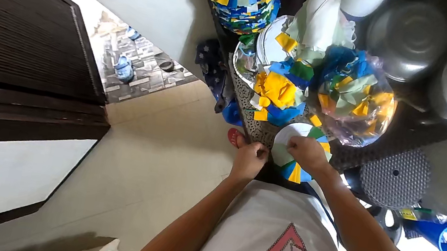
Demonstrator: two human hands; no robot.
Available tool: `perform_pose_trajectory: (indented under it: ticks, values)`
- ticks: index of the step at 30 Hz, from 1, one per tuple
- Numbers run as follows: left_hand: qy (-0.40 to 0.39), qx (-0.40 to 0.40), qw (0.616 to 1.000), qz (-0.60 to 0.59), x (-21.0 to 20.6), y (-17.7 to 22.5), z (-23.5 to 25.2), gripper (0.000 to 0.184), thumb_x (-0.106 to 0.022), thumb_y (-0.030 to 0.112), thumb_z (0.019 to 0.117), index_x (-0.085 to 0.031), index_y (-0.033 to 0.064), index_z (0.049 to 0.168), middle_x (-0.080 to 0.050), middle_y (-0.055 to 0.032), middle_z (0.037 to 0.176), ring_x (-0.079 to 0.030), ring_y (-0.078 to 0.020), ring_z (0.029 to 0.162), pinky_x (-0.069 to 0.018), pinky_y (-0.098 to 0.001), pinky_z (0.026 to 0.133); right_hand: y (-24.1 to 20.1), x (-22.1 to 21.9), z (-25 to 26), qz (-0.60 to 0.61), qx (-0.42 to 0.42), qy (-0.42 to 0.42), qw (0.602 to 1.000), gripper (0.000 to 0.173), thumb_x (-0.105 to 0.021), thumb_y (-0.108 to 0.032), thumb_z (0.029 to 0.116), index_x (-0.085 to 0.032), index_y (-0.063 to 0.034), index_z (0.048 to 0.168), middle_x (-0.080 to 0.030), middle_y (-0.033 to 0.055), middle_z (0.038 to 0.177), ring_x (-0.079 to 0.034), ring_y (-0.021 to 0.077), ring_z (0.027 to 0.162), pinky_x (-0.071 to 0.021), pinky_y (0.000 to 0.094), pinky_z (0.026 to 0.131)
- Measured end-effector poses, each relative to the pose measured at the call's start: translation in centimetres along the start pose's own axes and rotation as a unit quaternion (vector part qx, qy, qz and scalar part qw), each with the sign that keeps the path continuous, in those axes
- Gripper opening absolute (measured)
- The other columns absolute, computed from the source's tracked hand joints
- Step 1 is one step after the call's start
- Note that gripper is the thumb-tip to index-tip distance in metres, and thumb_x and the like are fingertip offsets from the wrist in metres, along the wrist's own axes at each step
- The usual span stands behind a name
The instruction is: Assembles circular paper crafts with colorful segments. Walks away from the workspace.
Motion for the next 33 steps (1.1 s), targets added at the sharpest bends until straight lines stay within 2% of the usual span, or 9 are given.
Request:
perform_pose_trajectory:
  ticks: [12, 16, 22, 25, 28, 30, 33]
  values:
    - [0.007, -0.012, 1.0, 0.024, -0.1, 0.2, -0.3, 0.024, -0.058, 0.015, 0.1012, -0.07, 0.0019, 0.118, -0.073, -0.015, 0.108, -0.071, -0.0244, 0.097, -0.0558, -0.0434, 0.092, -0.2, -0.2, 0.1, -0.001, -0.001, -0.008, 1.0, 0.022, -0.056, -0.012, 0.1028, -0.071, 0.0012, 0.112, -0.071, 0.0215, 0.109, -0.067, 0.0381, 0.109, -0.0508, 0.0578, 0.095]
    - [0.009, -0.022, 0.999, 0.037, -0.1, 0.4, -0.6, 0.027, -0.058, 0.016, 0.1006, -0.07, 0.0025, 0.12, -0.072, -0.0171, 0.111, -0.07, -0.0289, 0.104, -0.053, -0.049, 0.096, -0.2, -0.2, 0.0, 0.004, -0.002, -0.006, 1.0, 0.024, -0.056, -0.014, 0.1028, -0.072, 0.0004, 0.113, -0.072, 0.0212, 0.11, -0.067, 0.0383, 0.11, -0.0502, 0.059, 0.096]
    - [0.017, -0.031, 0.998, 0.057, -0.1, 0.5, -0.8, 0.028, -0.057, 0.017, 0.1008, -0.07, 0.0039, 0.122, -0.072, -0.017, 0.112, -0.069, -0.0306, 0.107, -0.0518, -0.0509, 0.097, -0.3, -0.2, -0.2, 0.008, 0.005, -0.005, 1.0, 0.023, -0.057, -0.014, 0.1026, -0.072, 0.0005, 0.113, -0.072, 0.0214, 0.11, -0.067, 0.0382, 0.11, -0.05, 0.0595, 0.096]
    - [0.019, -0.05, 0.996, 0.074, -0.3, 0.7, -1.1, 0.031, -0.055, 0.017, 0.1009, -0.067, 0.0038, 0.126, -0.072, -0.0174, 0.116, -0.068, -0.0314, 0.112, -0.0506, -0.0525, 0.099, -0.4, -0.3, -0.2, 0.007, -0.001, -0.008, 1.0, 0.023, -0.057, -0.014, 0.1025, -0.072, 0.0005, 0.114, -0.072, 0.0216, 0.111, -0.067, 0.0385, 0.112, -0.0493, 0.0596, 0.098]
    - [0.022, -0.111, 0.989, 0.094, -0.7, 1.0, -1.4, 0.035, -0.052, 0.015, 0.1012, -0.066, 0.0031, 0.131, -0.069, -0.0187, 0.126, -0.066, -0.0326, 0.118, -0.0496, -0.0523, 0.103, -0.3, -0.4, -0.1, 0.008, -0.008, -0.016, 1.0, 0.024, -0.057, -0.013, 0.1023, -0.071, 0.001, 0.115, -0.071, 0.0221, 0.115, -0.065, 0.0384, 0.114, -0.0483, 0.0583, 0.1]
    - [0.01, -0.142, 0.982, 0.12, -1.1, 1.2, -1.7, 0.037, -0.05, 0.015, 0.1024, -0.064, 0.0044, 0.135, -0.065, -0.0207, 0.131, -0.065, -0.0355, 0.118, -0.0508, -0.0537, 0.101, -0.3, -0.5, -0.1, 0.003, -0.009, -0.018, 1.0, 0.025, -0.056, -0.014, 0.1022, -0.071, 0.0009, 0.117, -0.07, 0.0218, 0.117, -0.065, 0.0377, 0.116, -0.0481, 0.0575, 0.102]
    - [-0.011, -0.15, 0.979, 0.139, -1.6, 1.7, -2.4, 0.037, -0.05, 0.014, 0.1032, -0.063, 0.0053, 0.136, -0.062, -0.0215, 0.136, -0.062, -0.0371, 0.123, -0.0508, -0.0541, 0.103, -0.2, -0.5, -0.5, -0.017, -0.027, -0.021, 0.999, 0.027, -0.057, -0.018, 0.1027, -0.07, 0.0003, 0.118, -0.071, 0.0229, 0.116, -0.066, 0.0397, 0.115, -0.0492, 0.0592, 0.101]
Point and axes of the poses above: each hand's wrist, its own z-axis towards the middle knuckle, its own x-axis out of the back of the hand, y = z × x, the point moved 9 cm from there along z, towards the middle knuckle
